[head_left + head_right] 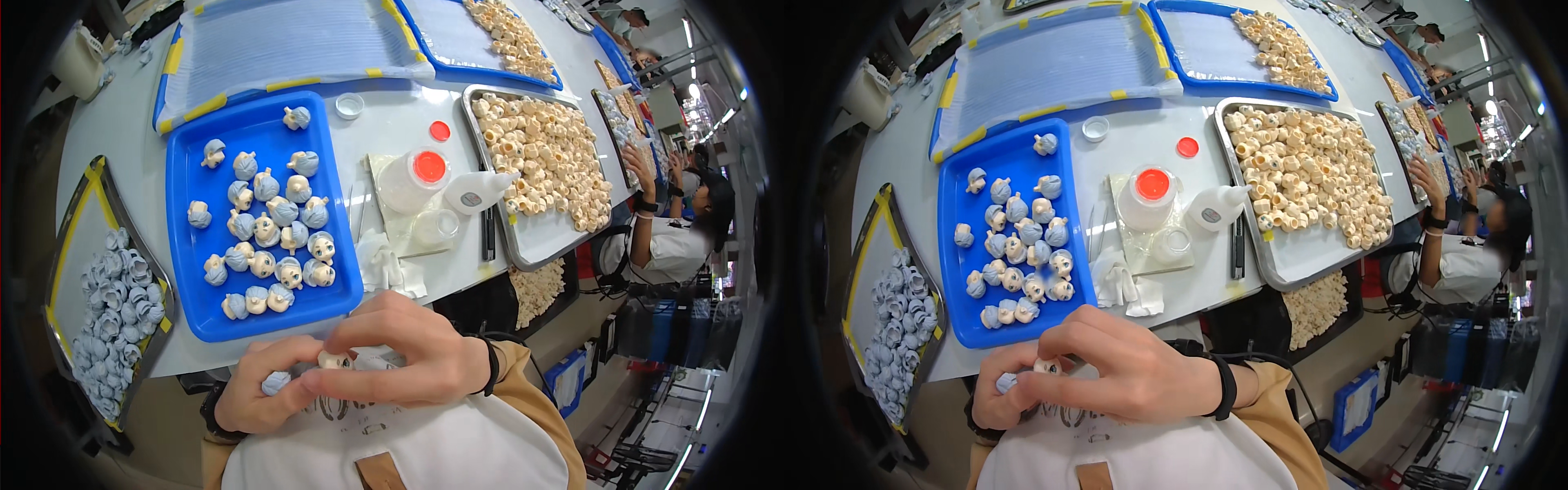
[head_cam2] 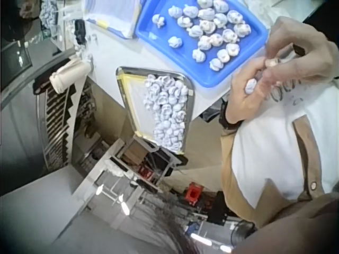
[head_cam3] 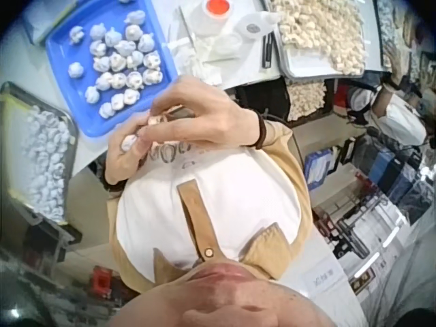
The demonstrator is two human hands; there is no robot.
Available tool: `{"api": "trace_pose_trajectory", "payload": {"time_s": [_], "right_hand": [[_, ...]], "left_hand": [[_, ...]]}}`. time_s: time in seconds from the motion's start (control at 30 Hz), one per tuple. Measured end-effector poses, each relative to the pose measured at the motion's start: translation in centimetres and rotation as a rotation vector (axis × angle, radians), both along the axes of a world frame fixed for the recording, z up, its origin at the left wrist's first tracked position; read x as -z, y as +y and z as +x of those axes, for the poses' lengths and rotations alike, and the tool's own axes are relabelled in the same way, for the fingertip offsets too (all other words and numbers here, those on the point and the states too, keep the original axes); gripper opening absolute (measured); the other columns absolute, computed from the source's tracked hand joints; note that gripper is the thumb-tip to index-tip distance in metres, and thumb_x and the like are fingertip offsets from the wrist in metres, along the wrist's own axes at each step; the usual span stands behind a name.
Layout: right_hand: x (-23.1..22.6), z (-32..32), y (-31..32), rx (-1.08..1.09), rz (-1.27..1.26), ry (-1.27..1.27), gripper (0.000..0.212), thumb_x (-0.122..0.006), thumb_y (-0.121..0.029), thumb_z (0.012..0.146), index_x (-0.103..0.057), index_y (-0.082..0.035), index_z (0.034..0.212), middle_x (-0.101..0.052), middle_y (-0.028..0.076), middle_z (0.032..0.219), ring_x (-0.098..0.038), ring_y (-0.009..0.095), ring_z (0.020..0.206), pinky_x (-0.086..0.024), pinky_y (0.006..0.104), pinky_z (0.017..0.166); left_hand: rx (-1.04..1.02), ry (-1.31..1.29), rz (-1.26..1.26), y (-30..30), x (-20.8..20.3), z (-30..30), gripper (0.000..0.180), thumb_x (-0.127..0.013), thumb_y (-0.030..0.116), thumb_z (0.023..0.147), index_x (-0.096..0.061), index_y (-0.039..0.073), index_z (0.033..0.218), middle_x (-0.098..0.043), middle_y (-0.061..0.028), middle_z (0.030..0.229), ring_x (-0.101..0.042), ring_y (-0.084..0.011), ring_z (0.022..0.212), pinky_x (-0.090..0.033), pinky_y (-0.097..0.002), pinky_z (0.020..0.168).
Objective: The person assembles small doll heads by inserting a face insert into a head shell, applying glue, and using tweezers to adjust the insert. The person handles multiple head shells and face inserts, placing finished units on a blue tray.
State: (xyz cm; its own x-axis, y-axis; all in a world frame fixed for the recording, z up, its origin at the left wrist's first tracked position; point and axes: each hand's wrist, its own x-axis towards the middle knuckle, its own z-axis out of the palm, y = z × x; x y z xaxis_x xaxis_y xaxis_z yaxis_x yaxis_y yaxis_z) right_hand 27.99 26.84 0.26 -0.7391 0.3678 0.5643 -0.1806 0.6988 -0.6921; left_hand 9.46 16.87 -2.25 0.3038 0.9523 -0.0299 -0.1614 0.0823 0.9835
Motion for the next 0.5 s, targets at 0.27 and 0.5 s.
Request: {"api": "trace_pose_trajectory", "payload": {"time_s": [0.27, 0.5], "right_hand": [[-1.9, 5.4, 2.1, 0.678, 0.084, -0.196, 0.037, -0.064, 0.01, 0.062, -0.064, 0.001, 0.098, -0.062, 0.015, 0.094, -0.061, 0.023, 0.075, -0.049, 0.0291, 0.063], [-0.4, 5.4, 3.7, 0.707, 0.199, -0.364, 0.03, -0.064, 0.008, 0.066, -0.064, -0.001, 0.094, -0.061, 0.011, 0.09, -0.057, 0.025, 0.076, -0.046, 0.0305, 0.064]], "left_hand": [[-0.085, -0.176, -0.199, -0.5, -0.5, -0.1, 0.04, -0.051, 0.033, 0.091, -0.054, -0.001, 0.111, -0.062, -0.0094, 0.089, -0.056, -0.0101, 0.07, -0.043, -0.0217, 0.059], [-0.241, -0.118, -0.091, -0.7, 0.0, -0.2, 0.043, -0.054, 0.041, 0.088, -0.06, 0.001, 0.103, -0.058, -0.0058, 0.085, -0.047, -0.0068, 0.068, -0.036, -0.0213, 0.061]]}}
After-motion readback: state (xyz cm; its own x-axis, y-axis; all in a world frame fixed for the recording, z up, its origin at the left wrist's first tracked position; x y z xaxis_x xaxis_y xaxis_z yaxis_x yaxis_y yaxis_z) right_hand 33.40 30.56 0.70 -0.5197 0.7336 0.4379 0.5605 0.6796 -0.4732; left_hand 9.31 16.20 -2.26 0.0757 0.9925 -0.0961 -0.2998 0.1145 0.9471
